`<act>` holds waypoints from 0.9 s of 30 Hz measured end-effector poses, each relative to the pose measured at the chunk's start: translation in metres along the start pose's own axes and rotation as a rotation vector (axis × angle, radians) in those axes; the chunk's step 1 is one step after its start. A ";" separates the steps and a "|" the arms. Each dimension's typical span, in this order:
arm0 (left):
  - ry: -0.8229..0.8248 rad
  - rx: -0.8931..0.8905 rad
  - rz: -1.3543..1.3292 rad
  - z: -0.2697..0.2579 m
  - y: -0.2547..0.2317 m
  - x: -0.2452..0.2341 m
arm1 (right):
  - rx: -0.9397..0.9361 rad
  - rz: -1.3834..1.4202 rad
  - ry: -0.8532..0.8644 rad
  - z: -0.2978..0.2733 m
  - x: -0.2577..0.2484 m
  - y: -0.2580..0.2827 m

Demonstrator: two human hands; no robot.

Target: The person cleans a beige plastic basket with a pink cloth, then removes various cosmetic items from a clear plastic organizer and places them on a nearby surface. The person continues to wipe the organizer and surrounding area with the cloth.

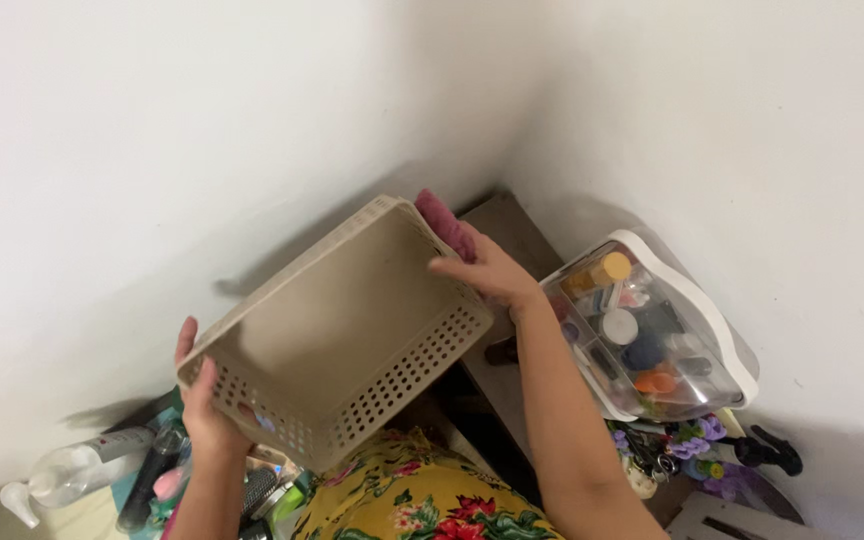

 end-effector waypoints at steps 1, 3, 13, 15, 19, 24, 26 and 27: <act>-0.047 -0.052 0.063 0.007 0.005 -0.006 | -0.049 -0.190 -0.045 0.001 0.003 0.003; -0.131 -0.154 0.185 0.022 0.018 -0.012 | -0.149 -0.576 -0.142 0.004 0.007 0.009; 0.477 0.055 0.329 -0.035 0.089 0.132 | -0.016 -1.055 -0.223 -0.027 0.091 0.015; 0.413 -0.236 -0.030 -0.023 0.105 0.152 | -0.038 -1.034 -0.154 -0.039 0.116 0.018; 0.305 -0.349 -0.036 -0.018 0.096 0.138 | -0.284 -0.752 -0.008 -0.060 0.121 0.019; 0.227 -0.201 -0.082 -0.011 0.102 0.128 | -0.423 -0.890 -0.165 -0.051 0.118 0.014; 0.145 -0.238 -0.094 -0.007 0.111 0.127 | -0.414 -0.917 -0.308 -0.037 0.108 0.023; 0.126 -0.267 -0.123 -0.006 0.113 0.128 | -0.411 -0.930 -0.376 -0.030 0.105 0.030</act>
Point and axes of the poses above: each hand's wrist, its own z-axis towards the middle knuckle, its own x-axis out of the palm, y = z × x, the point moved 6 cm from there along z, towards the middle knuckle, and after that the axes turned 7 degrees about -x, right-handed, at the moved point
